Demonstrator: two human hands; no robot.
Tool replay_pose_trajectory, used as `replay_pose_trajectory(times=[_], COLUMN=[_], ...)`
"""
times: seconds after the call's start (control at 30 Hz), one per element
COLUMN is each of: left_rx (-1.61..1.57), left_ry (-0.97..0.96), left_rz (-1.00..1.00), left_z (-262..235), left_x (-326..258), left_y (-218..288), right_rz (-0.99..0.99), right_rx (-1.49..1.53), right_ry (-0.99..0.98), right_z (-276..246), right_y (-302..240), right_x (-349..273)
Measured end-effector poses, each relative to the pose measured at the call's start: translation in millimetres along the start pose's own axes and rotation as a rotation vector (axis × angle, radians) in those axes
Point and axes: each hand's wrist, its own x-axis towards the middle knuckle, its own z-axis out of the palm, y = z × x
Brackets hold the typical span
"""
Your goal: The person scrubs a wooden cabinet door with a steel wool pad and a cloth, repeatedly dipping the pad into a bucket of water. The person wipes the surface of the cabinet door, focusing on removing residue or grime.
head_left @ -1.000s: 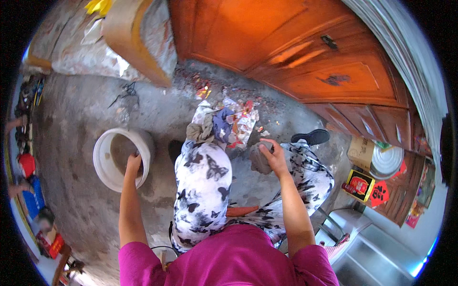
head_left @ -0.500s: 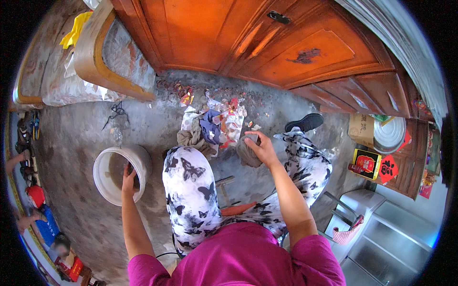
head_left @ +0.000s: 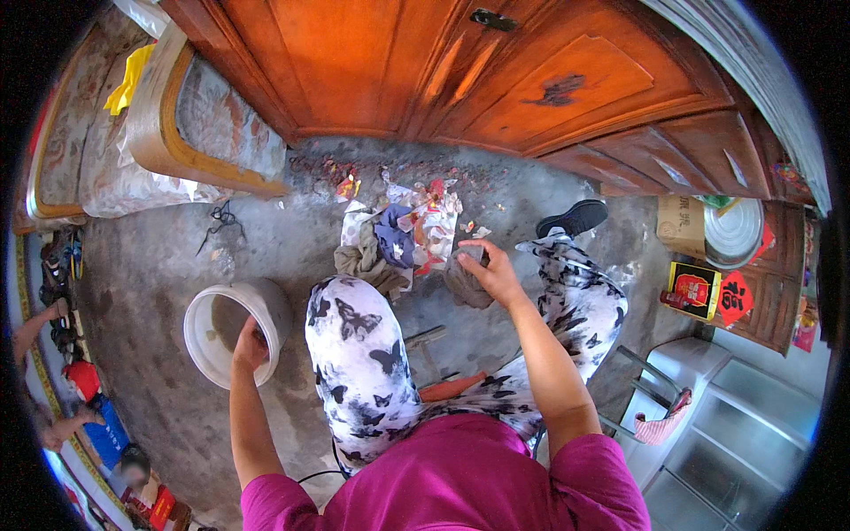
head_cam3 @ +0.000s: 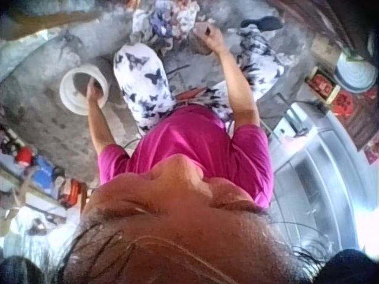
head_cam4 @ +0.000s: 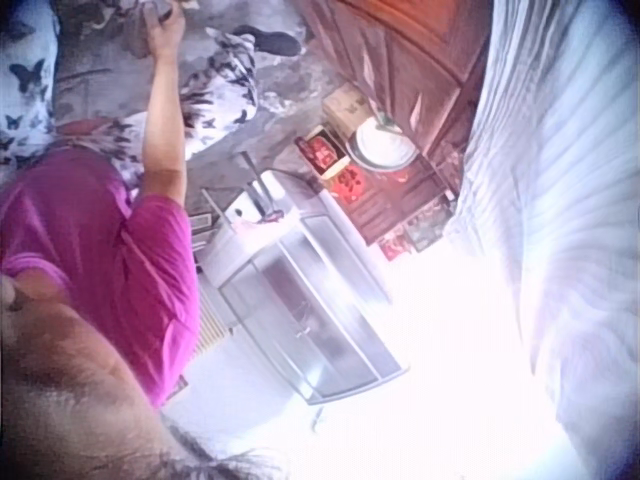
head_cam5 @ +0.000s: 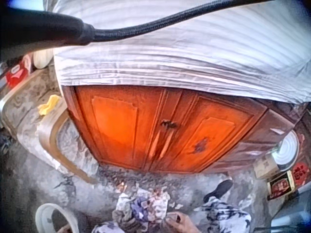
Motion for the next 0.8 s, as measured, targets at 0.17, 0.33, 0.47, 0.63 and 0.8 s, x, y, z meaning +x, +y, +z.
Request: replay_pose_trajectory(times=[0.17, 0.33, 0.47, 0.63, 0.8], left_rx=[0.168, 0.286, 0.525, 0.516, 0.763], left_ry=[0.017, 0.277, 0.392, 0.586, 0.434], left_rz=[0.289, 0.407, 0.476, 0.312, 0.175], left_z=[-25.5, 1.1, 26.7, 5.2, -84.4], left_x=[1.1, 0.7, -17.7, 4.7, 71.6], left_y=[-32.0, -35.3, -14.5, -3.5, -23.2], right_rz=[-0.037, 0.014, -0.021, -0.075, -0.081], right_rx=[0.002, -0.021, -0.005, -0.054, -0.033], right_ry=[-0.038, -0.036, -0.03, -0.009, -0.026], right_z=[11.4, 4.8, 5.8, 6.9, 7.4], right_y=[-3.7, -8.6, -2.7, 3.4, -1.8], right_x=[4.7, 2.9, 4.3, 3.7, 4.3])
